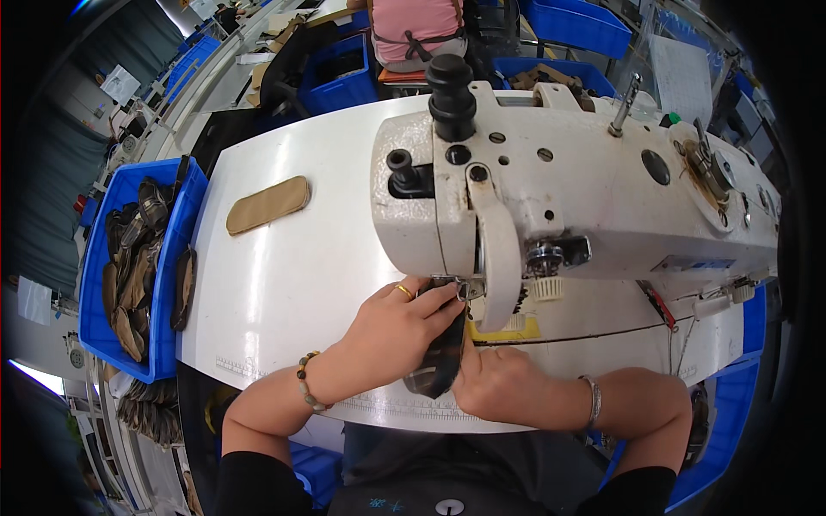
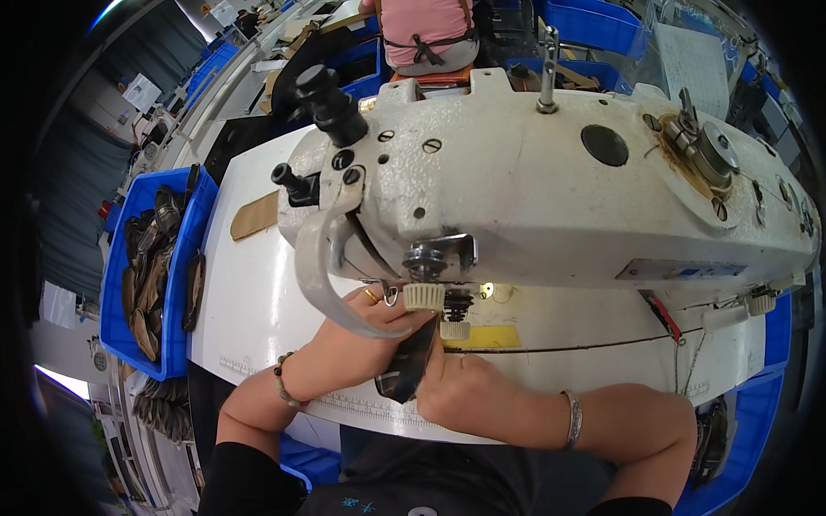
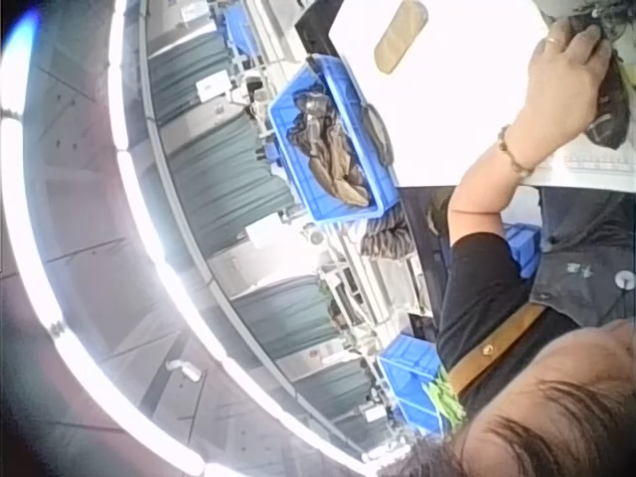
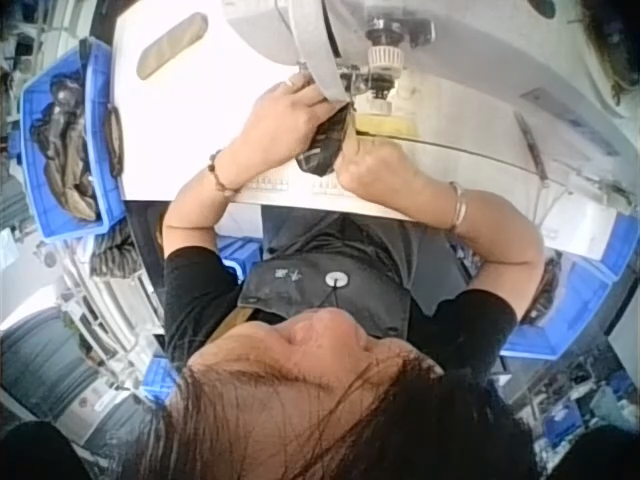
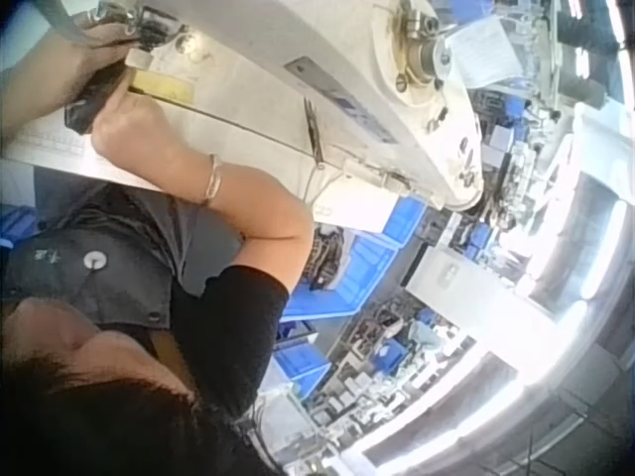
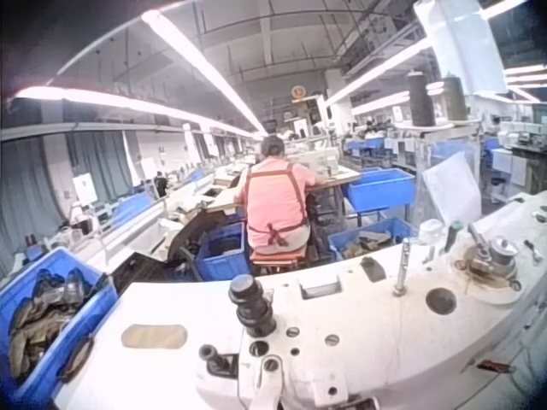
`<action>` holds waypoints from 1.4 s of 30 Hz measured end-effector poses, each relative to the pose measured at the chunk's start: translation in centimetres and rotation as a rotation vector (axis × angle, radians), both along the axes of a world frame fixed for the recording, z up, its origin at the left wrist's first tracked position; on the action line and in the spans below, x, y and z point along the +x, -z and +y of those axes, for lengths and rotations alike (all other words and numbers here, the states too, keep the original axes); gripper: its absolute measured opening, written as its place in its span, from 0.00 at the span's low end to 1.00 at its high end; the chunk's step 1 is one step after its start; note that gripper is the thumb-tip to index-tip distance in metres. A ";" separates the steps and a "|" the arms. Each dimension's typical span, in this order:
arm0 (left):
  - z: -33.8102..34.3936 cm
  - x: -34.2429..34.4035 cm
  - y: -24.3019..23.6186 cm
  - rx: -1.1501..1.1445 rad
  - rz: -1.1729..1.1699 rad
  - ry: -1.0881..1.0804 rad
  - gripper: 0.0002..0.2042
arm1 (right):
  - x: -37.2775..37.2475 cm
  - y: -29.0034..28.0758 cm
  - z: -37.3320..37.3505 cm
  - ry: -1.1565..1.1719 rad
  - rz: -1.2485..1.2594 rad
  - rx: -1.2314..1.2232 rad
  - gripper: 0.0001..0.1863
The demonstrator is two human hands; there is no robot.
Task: Using a sewing machine to stitch together components of a leather bag.
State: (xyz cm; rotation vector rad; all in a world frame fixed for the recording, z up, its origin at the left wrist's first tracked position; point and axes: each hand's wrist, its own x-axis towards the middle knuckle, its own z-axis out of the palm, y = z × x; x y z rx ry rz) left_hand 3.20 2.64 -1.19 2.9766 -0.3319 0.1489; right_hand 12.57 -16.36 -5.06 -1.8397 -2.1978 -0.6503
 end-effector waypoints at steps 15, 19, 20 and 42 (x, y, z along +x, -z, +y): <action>-2.9 -2.3 -0.3 -0.095 -0.021 -0.107 0.26 | -0.5 -0.7 -0.3 0.019 -0.051 -0.038 0.08; -2.7 -1.9 -0.5 -0.167 -0.046 -0.077 0.21 | -0.7 -0.6 -0.4 0.012 -0.024 -0.001 0.06; -2.9 -2.0 -0.5 -0.139 -0.049 -0.079 0.21 | -0.7 -0.7 -0.5 0.008 -0.023 -0.002 0.06; -3.6 -3.5 -2.4 0.207 -0.284 -0.254 0.17 | 0.0 -0.5 -0.1 0.001 -0.009 -0.009 0.11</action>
